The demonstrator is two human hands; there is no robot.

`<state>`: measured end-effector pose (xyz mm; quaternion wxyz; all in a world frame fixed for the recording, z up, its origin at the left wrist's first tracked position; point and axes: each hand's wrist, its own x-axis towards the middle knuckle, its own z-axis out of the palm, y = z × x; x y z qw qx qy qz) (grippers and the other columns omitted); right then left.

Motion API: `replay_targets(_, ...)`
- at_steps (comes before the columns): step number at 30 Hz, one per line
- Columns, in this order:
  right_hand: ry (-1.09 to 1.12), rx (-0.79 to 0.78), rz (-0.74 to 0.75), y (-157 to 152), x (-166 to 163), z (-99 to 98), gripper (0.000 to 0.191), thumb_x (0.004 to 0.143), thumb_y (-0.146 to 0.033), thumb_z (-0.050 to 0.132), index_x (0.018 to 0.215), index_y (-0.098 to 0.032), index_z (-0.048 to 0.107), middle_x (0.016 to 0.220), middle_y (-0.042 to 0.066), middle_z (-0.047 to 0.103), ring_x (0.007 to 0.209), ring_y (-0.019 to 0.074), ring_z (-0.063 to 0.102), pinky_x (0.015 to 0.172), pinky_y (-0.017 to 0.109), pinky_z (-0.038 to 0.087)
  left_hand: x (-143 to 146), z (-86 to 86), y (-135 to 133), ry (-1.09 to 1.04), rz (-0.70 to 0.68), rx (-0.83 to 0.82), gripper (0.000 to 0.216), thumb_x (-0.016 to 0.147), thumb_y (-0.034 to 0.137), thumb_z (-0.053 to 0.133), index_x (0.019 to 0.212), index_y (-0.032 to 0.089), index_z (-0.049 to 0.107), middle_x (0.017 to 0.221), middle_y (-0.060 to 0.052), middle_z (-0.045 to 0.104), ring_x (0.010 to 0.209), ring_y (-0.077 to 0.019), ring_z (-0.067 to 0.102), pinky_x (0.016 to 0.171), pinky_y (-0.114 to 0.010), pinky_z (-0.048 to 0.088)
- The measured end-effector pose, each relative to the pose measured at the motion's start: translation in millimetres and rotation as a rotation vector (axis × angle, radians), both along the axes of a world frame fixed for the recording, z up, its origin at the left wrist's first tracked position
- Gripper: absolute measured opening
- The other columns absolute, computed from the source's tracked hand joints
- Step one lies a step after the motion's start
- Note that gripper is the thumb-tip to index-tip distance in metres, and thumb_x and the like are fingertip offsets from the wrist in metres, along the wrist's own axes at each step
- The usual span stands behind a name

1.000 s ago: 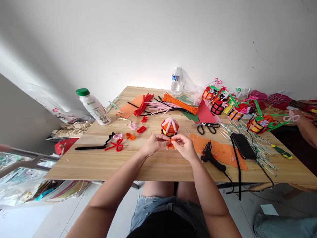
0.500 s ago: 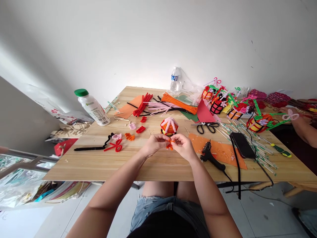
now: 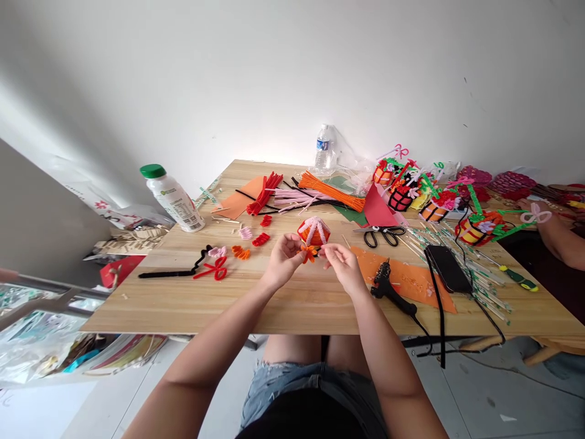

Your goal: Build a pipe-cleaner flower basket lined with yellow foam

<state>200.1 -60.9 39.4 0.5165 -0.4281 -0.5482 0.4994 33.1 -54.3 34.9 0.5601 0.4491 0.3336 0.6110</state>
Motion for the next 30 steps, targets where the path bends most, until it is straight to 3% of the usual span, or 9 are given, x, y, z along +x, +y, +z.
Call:
replay_targets(5, -0.125, 0.027, 0.060, 0.0, -5.1, -6.2, 0.034, 0.077, -0.049, 0.066, 0.092, -0.019, 0.067, 0.079, 0.004, 0.069, 0.065, 0.0143, 0.061, 0.059, 0.026, 0.052, 5.1, -0.9, -3.8, 0.050, 0.008, 0.044, 0.045, 0.060, 0.025, 0.080, 0.090, 0.019, 0.047, 0.076, 0.003, 0.059, 0.065, -0.0091, 0.057, 0.061, -0.023, 0.047)
replay_targets(8, -0.181, 0.113, 0.010, -0.8, -5.3, -2.3, 0.029, 0.083, -0.046, 0.060, 0.091, -0.019, 0.066, 0.080, 0.006, 0.069, 0.066, 0.0159, 0.063, 0.057, 0.027, 0.052, 6.7, 0.1, -4.6, 0.035, -0.024, 0.017, 0.046, 0.060, 0.026, 0.080, 0.091, 0.018, 0.047, 0.073, 0.004, 0.059, 0.062, -0.0086, 0.057, 0.060, -0.023, 0.047)
replay_targets(11, -0.327, 0.365, -0.179, -12.9, 10.3, 8.0, 0.022, 0.088, -0.040, 0.054, 0.092, -0.021, 0.066, 0.092, 0.009, 0.069, 0.083, 0.0209, 0.065, 0.067, 0.032, 0.055, 6.3, 0.2, -3.6, 0.013, -0.021, -0.003, 0.048, 0.059, 0.028, 0.081, 0.090, 0.018, 0.046, 0.071, 0.004, 0.059, 0.060, -0.0090, 0.057, 0.057, -0.023, 0.045)
replay_targets(14, -0.584, 0.581, -0.538, -38.7, 49.0, 9.6, 0.019, 0.089, -0.032, 0.052, 0.096, -0.023, 0.066, 0.095, 0.011, 0.068, 0.092, 0.0246, 0.063, 0.084, 0.040, 0.052, 3.7, 0.4, -1.7, 0.018, 0.018, -0.018, 0.047, 0.059, 0.028, 0.081, 0.090, 0.018, 0.046, 0.072, 0.004, 0.060, 0.060, -0.0092, 0.057, 0.056, -0.022, 0.044)
replay_targets(17, -0.985, 0.384, -0.643, -65.5, 98.9, -6.9, 0.028, 0.087, -0.029, 0.048, 0.108, -0.018, 0.063, 0.102, 0.015, 0.066, 0.096, 0.0297, 0.062, 0.088, 0.048, 0.050, -1.0, 2.7, 0.2, 0.049, 0.054, -0.032, 0.046, 0.059, 0.027, 0.080, 0.089, 0.018, 0.046, 0.072, 0.004, 0.060, 0.060, -0.0091, 0.058, 0.057, -0.023, 0.045)
replay_targets(20, -1.352, 0.154, -0.526, -82.1, 135.5, -26.7, 0.044, 0.081, -0.023, 0.050, 0.122, -0.008, 0.056, 0.120, 0.023, 0.059, 0.114, 0.0366, 0.054, 0.094, 0.051, 0.046, -6.4, 5.8, 1.5, 0.067, 0.094, -0.020, 0.045, 0.058, 0.027, 0.079, 0.089, 0.019, 0.046, 0.072, 0.004, 0.060, 0.059, -0.0090, 0.057, 0.057, -0.023, 0.046)
replay_targets(24, -1.535, 0.059, -0.400, -87.1, 148.4, -34.7, 0.055, 0.076, -0.015, 0.050, 0.131, -0.006, 0.049, 0.130, 0.023, 0.054, 0.122, 0.0343, 0.050, 0.100, 0.046, 0.044, -9.7, 4.5, 0.0, 0.109, 0.107, 0.022, 0.044, 0.059, 0.025, 0.078, 0.090, 0.020, 0.046, 0.076, 0.003, 0.059, 0.063, -0.0095, 0.058, 0.059, -0.022, 0.047)
replay_targets(27, -1.580, 0.045, -0.357, -84.2, 145.4, -28.6, 0.055, 0.076, -0.012, 0.049, 0.131, -0.006, 0.049, 0.129, 0.022, 0.054, 0.120, 0.0333, 0.051, 0.098, 0.044, 0.044, -1.2, -1.4, -6.6, 0.184, -0.041, 0.096, 0.041, 0.065, 0.024, 0.076, 0.093, 0.020, 0.047, 0.080, 0.001, 0.059, 0.071, -0.0117, 0.061, 0.064, -0.024, 0.049)
replay_targets(30, -1.613, 0.029, -0.299, -82.1, 141.9, -18.9, 0.050, 0.076, -0.011, 0.049, 0.126, -0.005, 0.053, 0.129, 0.022, 0.053, 0.118, 0.0335, 0.052, 0.097, 0.043, 0.044, 22.7, -8.5, -11.5, 0.324, -0.338, 0.204, 0.029, 0.076, 0.021, 0.066, 0.098, 0.019, 0.047, 0.085, -0.002, 0.060, 0.080, -0.0143, 0.063, 0.072, -0.028, 0.052)
